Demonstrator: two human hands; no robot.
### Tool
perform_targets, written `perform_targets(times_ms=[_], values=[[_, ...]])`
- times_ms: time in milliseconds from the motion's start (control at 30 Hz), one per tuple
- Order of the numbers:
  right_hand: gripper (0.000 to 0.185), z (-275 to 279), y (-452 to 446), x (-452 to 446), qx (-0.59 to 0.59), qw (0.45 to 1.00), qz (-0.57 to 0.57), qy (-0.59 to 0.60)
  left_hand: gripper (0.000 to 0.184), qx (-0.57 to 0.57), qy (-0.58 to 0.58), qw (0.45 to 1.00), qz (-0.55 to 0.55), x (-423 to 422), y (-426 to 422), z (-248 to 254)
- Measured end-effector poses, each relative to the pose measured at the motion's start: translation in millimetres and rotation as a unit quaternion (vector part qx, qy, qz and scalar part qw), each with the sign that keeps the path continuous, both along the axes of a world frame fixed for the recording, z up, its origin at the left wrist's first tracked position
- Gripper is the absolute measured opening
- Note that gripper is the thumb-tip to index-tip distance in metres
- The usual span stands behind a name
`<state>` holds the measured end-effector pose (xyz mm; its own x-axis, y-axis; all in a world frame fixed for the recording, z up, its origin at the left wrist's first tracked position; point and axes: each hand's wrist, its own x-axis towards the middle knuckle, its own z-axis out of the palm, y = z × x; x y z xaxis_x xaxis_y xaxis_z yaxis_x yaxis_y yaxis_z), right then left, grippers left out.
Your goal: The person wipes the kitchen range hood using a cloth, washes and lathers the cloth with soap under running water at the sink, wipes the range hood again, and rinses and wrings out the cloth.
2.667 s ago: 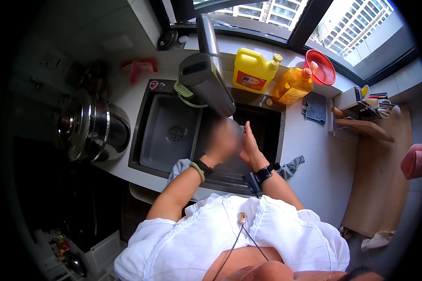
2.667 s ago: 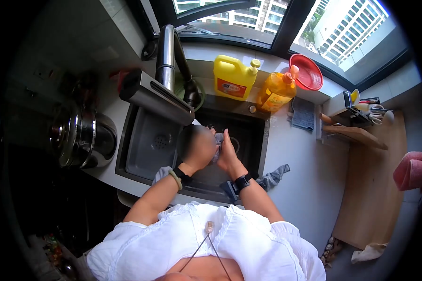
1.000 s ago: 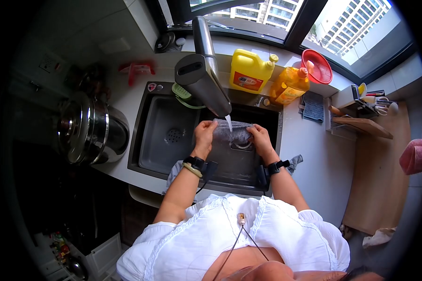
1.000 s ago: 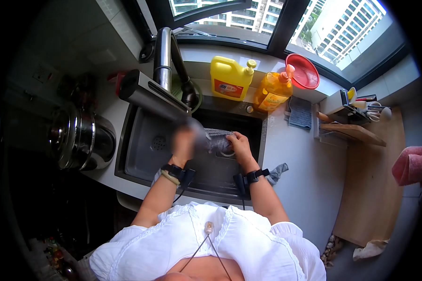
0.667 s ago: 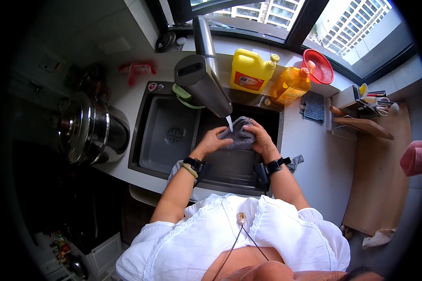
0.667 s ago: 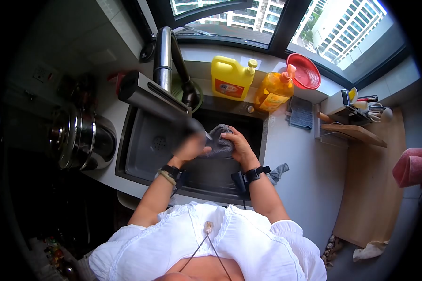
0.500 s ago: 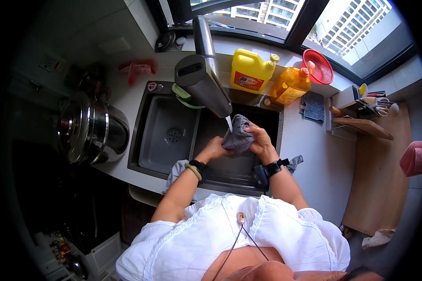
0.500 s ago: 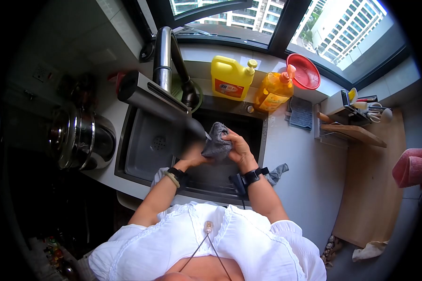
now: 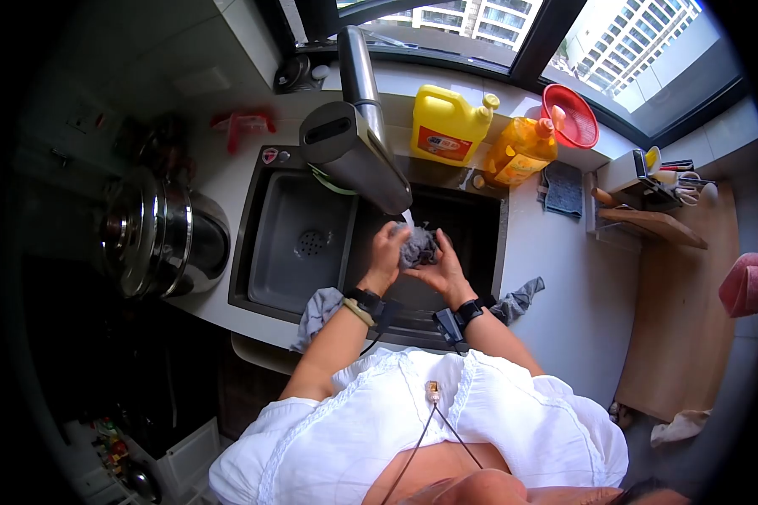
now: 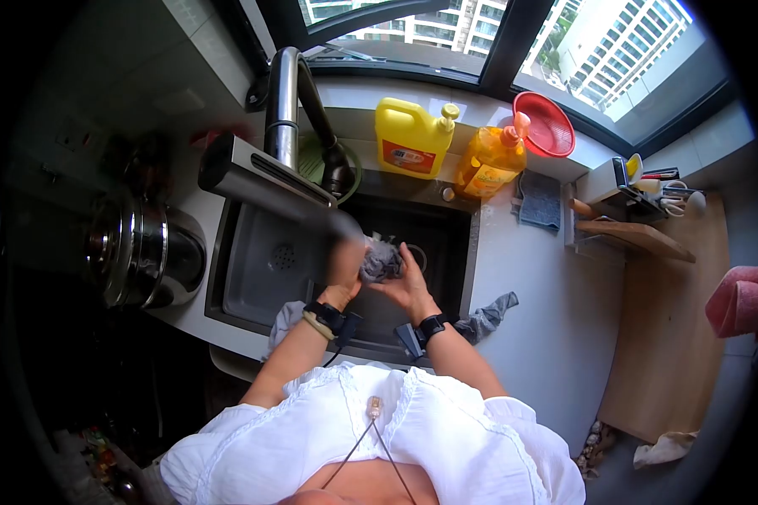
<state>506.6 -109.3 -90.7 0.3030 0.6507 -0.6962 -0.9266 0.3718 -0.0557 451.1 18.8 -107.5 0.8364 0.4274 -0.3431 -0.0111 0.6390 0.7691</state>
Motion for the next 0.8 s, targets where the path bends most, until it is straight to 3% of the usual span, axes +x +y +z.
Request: perform_targets(times_ms=[67, 133, 167, 200, 267, 300, 367, 400, 433, 567, 600, 667, 733, 767, 800], values=[[0.052, -46, 10, -12, 0.022, 0.990, 0.030, -0.133, 0.017, 0.242, 0.048, 0.969, 0.001, -1, -17, 6], [0.049, -61, 16, -8, 0.017, 0.985, 0.021, -0.169, 0.017, 0.520, 0.089, 0.848, 0.059, -4, -32, 16], [0.049, -66, 20, -6, 0.016, 0.982, 0.018, -0.187, 0.025, 0.560, 0.027, 0.824, 0.084, -6, -35, 34], [0.047, -71, 19, 1, 0.104, 0.982, 0.036, -0.152, 0.024, 0.583, 0.012, 0.812, 0.035, -9, -37, 37], [0.044, -69, 9, 12, 0.273, 0.957, 0.070, -0.074, 0.023, 0.621, -0.016, 0.781, -0.065, -17, -44, 39], [0.042, -64, 9, 8, 0.259, 0.959, 0.055, -0.100, 0.018, 0.610, -0.017, 0.789, -0.066, -16, -44, 31], [0.041, -31, 27, -12, -0.027, 0.976, 0.032, -0.216, 0.015, 0.477, 0.121, 0.869, -0.060, -4, -29, 19], [0.041, -14, 32, -19, -0.172, 0.948, 0.018, -0.266, 0.014, 0.402, 0.188, 0.895, -0.058, 3, -18, 10], [0.028, -47, 32, -18, -0.176, 0.939, 0.017, -0.296, 0.015, 0.448, 0.215, 0.867, -0.031, 7, -3, -11], [0.029, -7, 29, 5, -0.152, 0.937, 0.009, -0.315, 0.014, 0.594, 0.166, 0.785, 0.060, 10, -20, -14], [0.030, -17, 30, 13, -0.128, 0.953, -0.022, -0.275, 0.015, 0.592, 0.122, 0.796, 0.037, 10, -32, -7], [0.030, -96, 11, 25, 0.135, 0.969, 0.024, -0.203, 0.021, 0.621, -0.006, 0.784, 0.018, 10, -47, 26], [0.028, -31, 26, -6, -0.071, 0.963, 0.030, -0.257, 0.024, 0.597, 0.038, 0.801, 0.031, 20, -30, 0], [0.030, -19, 30, -15, -0.197, 0.925, 0.064, -0.319, 0.027, 0.583, 0.060, 0.809, 0.037, 26, -19, -15], [0.031, -20, 28, -18, -0.209, 0.916, 0.088, -0.331, 0.031, 0.526, 0.123, 0.840, 0.056, 27, -6, -19]])
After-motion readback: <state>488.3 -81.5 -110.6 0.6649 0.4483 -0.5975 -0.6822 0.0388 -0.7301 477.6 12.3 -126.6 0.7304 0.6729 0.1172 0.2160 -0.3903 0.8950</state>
